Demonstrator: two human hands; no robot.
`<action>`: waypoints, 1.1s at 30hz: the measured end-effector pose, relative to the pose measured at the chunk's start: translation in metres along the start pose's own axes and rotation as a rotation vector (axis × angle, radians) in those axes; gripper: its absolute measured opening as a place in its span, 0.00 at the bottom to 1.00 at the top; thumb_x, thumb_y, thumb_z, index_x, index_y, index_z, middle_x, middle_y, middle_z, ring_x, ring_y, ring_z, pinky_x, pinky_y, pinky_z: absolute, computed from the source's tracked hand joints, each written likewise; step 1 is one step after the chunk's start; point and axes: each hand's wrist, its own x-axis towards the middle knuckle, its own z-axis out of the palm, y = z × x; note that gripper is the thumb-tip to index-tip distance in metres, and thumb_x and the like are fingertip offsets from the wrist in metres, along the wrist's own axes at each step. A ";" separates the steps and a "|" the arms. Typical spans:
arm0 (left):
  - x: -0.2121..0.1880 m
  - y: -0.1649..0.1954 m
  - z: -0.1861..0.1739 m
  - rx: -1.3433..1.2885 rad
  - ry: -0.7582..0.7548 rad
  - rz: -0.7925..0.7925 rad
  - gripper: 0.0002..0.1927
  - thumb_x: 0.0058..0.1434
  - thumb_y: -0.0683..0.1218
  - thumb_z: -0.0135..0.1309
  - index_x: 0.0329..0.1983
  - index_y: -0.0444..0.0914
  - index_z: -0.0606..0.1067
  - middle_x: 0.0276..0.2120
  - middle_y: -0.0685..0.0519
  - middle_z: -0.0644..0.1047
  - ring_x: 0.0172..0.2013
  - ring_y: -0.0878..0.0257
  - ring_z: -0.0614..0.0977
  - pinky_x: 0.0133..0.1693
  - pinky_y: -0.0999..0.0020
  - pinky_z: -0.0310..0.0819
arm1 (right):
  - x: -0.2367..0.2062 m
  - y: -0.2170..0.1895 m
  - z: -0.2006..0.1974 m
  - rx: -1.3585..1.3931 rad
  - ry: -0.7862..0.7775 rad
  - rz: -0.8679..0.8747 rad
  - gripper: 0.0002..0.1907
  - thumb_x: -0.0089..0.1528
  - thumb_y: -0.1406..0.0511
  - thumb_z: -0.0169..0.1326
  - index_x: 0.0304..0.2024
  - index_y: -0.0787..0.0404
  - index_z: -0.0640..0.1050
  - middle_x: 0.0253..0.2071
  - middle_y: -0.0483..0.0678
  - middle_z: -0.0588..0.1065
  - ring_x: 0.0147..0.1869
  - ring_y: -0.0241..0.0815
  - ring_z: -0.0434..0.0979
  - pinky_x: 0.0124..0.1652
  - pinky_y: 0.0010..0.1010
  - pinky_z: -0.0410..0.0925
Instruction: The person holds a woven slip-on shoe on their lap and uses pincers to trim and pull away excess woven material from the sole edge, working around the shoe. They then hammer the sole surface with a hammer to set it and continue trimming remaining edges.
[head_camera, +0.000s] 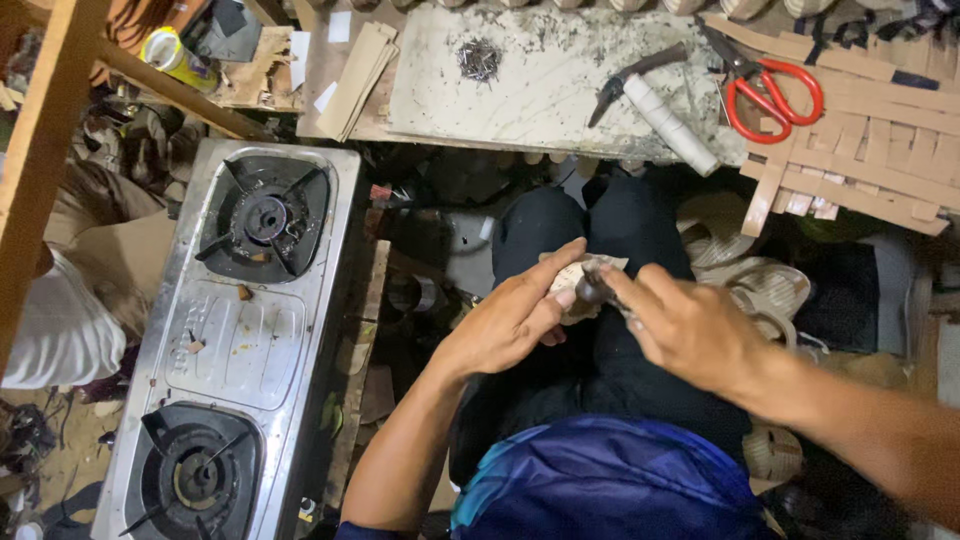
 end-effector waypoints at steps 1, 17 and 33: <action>0.000 0.000 -0.001 -0.048 -0.007 -0.027 0.29 0.73 0.48 0.39 0.75 0.35 0.57 0.52 0.41 0.78 0.30 0.58 0.83 0.36 0.65 0.82 | 0.000 -0.002 0.013 0.021 0.116 -0.021 0.35 0.54 0.69 0.61 0.64 0.66 0.70 0.37 0.54 0.70 0.26 0.51 0.78 0.25 0.39 0.72; -0.005 0.005 0.040 0.371 0.158 0.030 0.23 0.69 0.44 0.47 0.67 0.35 0.63 0.63 0.37 0.73 0.49 0.36 0.80 0.50 0.48 0.75 | -0.024 0.002 -0.024 0.597 -0.298 0.236 0.20 0.62 0.64 0.51 0.56 0.61 0.75 0.37 0.50 0.77 0.37 0.52 0.80 0.36 0.43 0.72; -0.001 -0.002 0.017 0.125 0.163 -0.033 0.22 0.75 0.47 0.40 0.69 0.36 0.64 0.68 0.40 0.71 0.53 0.41 0.83 0.53 0.58 0.77 | -0.011 -0.018 0.055 0.156 0.427 0.038 0.30 0.55 0.71 0.60 0.60 0.71 0.72 0.35 0.54 0.71 0.31 0.52 0.79 0.30 0.38 0.73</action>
